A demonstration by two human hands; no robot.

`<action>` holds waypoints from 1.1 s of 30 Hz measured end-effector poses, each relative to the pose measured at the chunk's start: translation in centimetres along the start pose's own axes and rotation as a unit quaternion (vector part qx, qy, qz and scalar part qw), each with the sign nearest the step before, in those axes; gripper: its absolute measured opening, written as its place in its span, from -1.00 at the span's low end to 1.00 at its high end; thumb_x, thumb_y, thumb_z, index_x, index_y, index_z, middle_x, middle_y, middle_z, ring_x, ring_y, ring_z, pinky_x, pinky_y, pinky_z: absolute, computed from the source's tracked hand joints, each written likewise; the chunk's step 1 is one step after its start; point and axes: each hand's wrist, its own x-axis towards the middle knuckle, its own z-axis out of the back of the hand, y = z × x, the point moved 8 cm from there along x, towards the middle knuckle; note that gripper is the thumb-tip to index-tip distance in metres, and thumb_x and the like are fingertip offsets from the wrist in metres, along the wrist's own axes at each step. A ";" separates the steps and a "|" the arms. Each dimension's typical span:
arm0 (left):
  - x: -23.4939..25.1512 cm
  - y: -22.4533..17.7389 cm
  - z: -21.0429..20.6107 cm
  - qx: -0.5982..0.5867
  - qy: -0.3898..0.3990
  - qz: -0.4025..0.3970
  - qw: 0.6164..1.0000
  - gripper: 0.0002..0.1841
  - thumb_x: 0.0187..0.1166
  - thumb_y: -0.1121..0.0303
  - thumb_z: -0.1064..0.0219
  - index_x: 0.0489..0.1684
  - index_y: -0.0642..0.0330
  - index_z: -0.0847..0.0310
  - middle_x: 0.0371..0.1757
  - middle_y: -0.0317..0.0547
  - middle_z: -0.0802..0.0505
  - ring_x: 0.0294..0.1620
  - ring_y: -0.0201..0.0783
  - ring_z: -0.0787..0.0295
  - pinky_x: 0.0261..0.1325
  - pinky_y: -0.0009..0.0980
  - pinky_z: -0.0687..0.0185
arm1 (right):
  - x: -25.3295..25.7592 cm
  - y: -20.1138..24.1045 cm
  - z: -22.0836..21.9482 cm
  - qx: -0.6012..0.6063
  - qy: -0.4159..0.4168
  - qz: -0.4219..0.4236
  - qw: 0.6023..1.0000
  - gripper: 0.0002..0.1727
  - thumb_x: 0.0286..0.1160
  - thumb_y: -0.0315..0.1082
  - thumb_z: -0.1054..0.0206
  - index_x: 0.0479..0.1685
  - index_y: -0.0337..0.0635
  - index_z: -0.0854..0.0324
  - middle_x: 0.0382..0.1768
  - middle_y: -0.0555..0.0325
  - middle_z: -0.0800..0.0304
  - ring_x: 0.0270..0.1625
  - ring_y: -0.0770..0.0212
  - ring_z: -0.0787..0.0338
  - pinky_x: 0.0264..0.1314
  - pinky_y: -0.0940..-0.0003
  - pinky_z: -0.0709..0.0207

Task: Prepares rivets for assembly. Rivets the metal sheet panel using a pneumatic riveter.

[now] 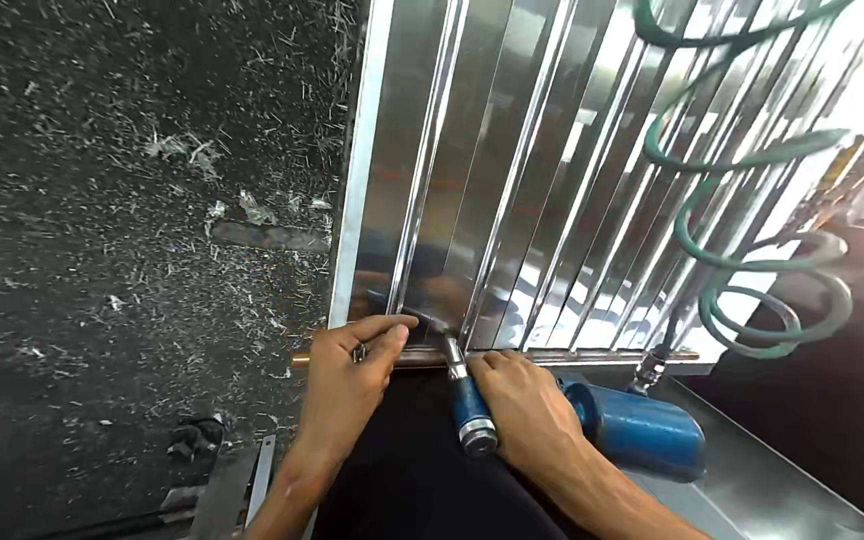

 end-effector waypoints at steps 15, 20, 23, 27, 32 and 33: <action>-10.6 0.9 -8.3 0.118 0.094 -0.255 0.955 -0.53 0.47 0.30 -0.44 0.43 -0.08 -0.69 -0.74 -0.52 -0.41 -0.76 -0.56 -0.23 -0.67 -0.58 -0.24 | -14.5 -7.2 -1.5 0.404 -0.397 0.184 0.803 -0.63 0.42 -0.07 -0.59 0.02 -0.13 -0.80 -0.20 0.28 -0.92 -0.21 0.45 -0.88 -0.14 0.46 -0.84; -16.0 4.0 -14.4 0.193 0.175 -0.334 0.906 -0.41 0.44 0.20 -0.42 0.52 0.12 -0.56 -0.23 -0.40 -0.86 -0.30 -0.58 -0.75 -0.22 -0.47 -0.79 | -18.4 -5.8 -4.6 0.349 -0.408 0.255 0.805 -0.70 0.46 -0.18 -0.55 0.10 -0.07 -0.78 -0.17 0.28 -0.91 -0.14 0.44 -0.86 -0.07 0.43 -0.79; -18.4 5.2 -16.5 0.207 0.210 -0.364 0.884 -0.32 0.36 0.23 -0.48 0.58 0.15 -0.50 0.15 -0.27 -0.87 0.12 -0.51 -0.80 0.22 -0.37 -0.81 | -19.8 -5.9 -7.2 0.322 -0.419 0.246 0.813 -0.70 0.38 -0.25 -0.52 0.10 -0.01 -0.78 -0.21 0.28 -0.90 -0.18 0.40 -0.84 -0.13 0.39 -0.76; -20.2 8.2 -17.2 0.234 0.200 -0.356 0.882 -0.41 0.42 0.24 -0.43 0.53 0.10 -0.56 0.00 -0.29 -0.90 -0.08 -0.51 -0.82 -0.02 -0.39 -0.82 | -21.8 -7.1 -10.2 0.297 -0.457 0.226 0.807 -0.71 0.39 -0.24 -0.51 0.08 -0.02 -0.77 -0.22 0.28 -0.90 -0.19 0.42 -0.85 -0.16 0.44 -0.76; -21.3 10.9 -16.2 0.177 0.129 -0.358 0.908 -0.64 0.68 0.23 -0.31 0.34 0.14 -0.73 -0.60 -0.41 -0.63 -0.65 -0.59 -0.40 -0.55 -0.59 -0.37 | -23.3 -10.0 -12.8 0.378 -0.511 0.211 0.743 -0.69 0.34 -0.30 -0.56 0.03 -0.22 -0.74 -0.23 0.23 -0.92 -0.25 0.43 -0.88 -0.21 0.48 -0.85; -21.5 11.3 -16.1 0.143 0.127 -0.343 0.920 -0.67 0.69 0.25 -0.30 0.28 0.16 -0.79 -0.56 -0.42 -0.67 -0.61 -0.62 -0.40 -0.52 -0.64 -0.36 | -23.5 -10.5 -13.3 0.393 -0.527 0.196 0.728 -0.69 0.33 -0.30 -0.57 0.00 -0.25 -0.73 -0.25 0.22 -0.92 -0.27 0.40 -0.89 -0.23 0.46 -0.86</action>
